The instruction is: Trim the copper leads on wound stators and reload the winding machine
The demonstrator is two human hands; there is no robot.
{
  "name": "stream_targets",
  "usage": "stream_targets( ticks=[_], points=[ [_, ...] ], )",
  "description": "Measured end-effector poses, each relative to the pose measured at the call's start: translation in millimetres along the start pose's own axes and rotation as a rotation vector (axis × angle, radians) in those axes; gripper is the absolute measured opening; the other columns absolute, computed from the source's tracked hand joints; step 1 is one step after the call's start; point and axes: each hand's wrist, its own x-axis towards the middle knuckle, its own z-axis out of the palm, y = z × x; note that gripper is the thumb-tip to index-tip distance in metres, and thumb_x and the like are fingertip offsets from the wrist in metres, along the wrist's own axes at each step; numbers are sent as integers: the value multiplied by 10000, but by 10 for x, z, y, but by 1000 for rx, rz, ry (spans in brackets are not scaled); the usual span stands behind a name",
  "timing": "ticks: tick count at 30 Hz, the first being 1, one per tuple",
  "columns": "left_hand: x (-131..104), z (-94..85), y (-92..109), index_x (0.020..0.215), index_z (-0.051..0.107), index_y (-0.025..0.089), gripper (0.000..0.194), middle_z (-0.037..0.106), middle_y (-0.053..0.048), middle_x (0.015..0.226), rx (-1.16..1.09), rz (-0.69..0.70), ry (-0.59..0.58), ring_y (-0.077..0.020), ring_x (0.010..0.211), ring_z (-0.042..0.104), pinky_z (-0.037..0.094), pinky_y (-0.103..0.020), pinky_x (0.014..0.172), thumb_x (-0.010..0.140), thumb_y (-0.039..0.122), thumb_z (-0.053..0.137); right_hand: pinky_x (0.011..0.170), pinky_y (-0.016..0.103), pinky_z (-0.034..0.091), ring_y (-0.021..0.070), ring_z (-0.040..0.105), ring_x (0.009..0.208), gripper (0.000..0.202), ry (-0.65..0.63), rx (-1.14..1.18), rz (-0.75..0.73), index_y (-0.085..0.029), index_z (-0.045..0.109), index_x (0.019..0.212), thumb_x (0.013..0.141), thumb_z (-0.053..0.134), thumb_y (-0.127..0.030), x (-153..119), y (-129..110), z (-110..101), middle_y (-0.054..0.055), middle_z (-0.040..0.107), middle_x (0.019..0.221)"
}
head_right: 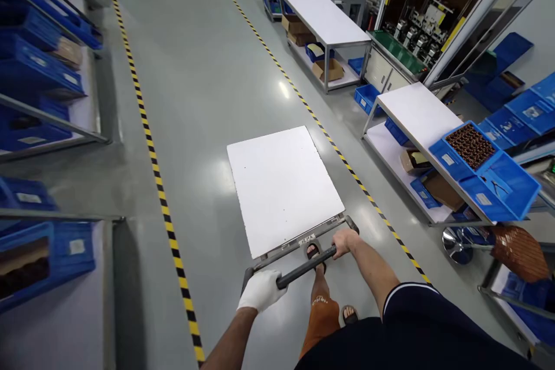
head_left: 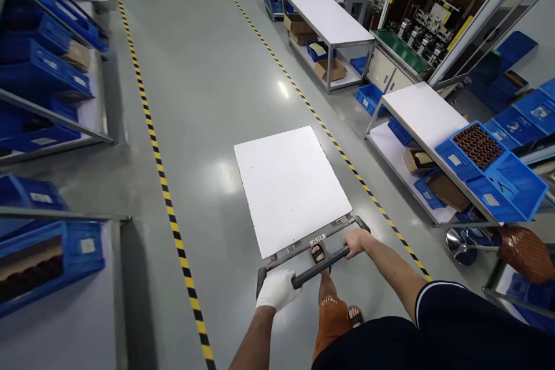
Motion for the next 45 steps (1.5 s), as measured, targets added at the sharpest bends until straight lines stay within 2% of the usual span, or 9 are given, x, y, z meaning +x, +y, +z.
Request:
stream_targets(
  ticks=[10, 15, 23, 32, 39, 45],
  points=[
    [1848, -2670, -1679, 1171, 816, 167, 369, 831, -108, 1246, -9, 44, -17, -280, 1219, 784, 596, -542, 1192, 1104, 528, 784, 1127, 519, 659, 267, 769, 1241, 406, 20, -31, -12, -185, 782, 1311, 1110, 778, -538, 1660, 511, -3190, 104, 792, 1354],
    [2765, -3957, -2482, 1169, 827, 173, 276, 840, -102, 1255, -14, 47, -10, -284, 1234, 787, 591, -538, 1194, 1092, 437, 802, 1138, 531, 655, 278, 769, 1256, 453, 12, -36, -43, -188, 777, 1345, 1103, 777, -571, 2492, 824, -4730, 105, 791, 1364],
    [4135, -6101, -3908, 1163, 838, 185, 266, 849, -106, 1264, -16, 53, -23, -291, 1235, 793, 591, -530, 1193, 1072, 435, 822, 1129, 526, 658, 270, 781, 1229, 451, 2, -44, -41, -183, 785, 1317, 1102, 777, -578, 3796, 1058, -7306, 101, 806, 1325],
    [5777, -8233, -5505, 1144, 810, 172, 370, 822, -108, 1246, -62, 94, -3, -289, 1231, 758, 558, -543, 1208, 1070, 534, 807, 1121, 526, 660, 284, 775, 1231, 456, -31, -50, -32, -176, 779, 1326, 1094, 789, -568, 5378, 1457, -9977, 94, 797, 1331],
    [7027, -10098, -6570, 1120, 807, 168, 391, 826, -101, 1206, -50, 109, -13, -281, 1206, 768, 569, -539, 1197, 1092, 557, 780, 1140, 537, 652, 278, 769, 1247, 455, -46, -17, -14, -184, 771, 1356, 1103, 780, -562, 6567, 1869, -12140, 105, 791, 1353],
    [8091, -11674, -7463, 1111, 811, 171, 338, 831, -101, 1209, -20, 107, -41, -286, 1222, 764, 552, -523, 1202, 1091, 506, 773, 1113, 514, 655, 262, 776, 1192, 419, -49, 59, -17, -177, 786, 1268, 1106, 773, -563, 7601, 2258, -13942, 88, 803, 1279]
  ],
)
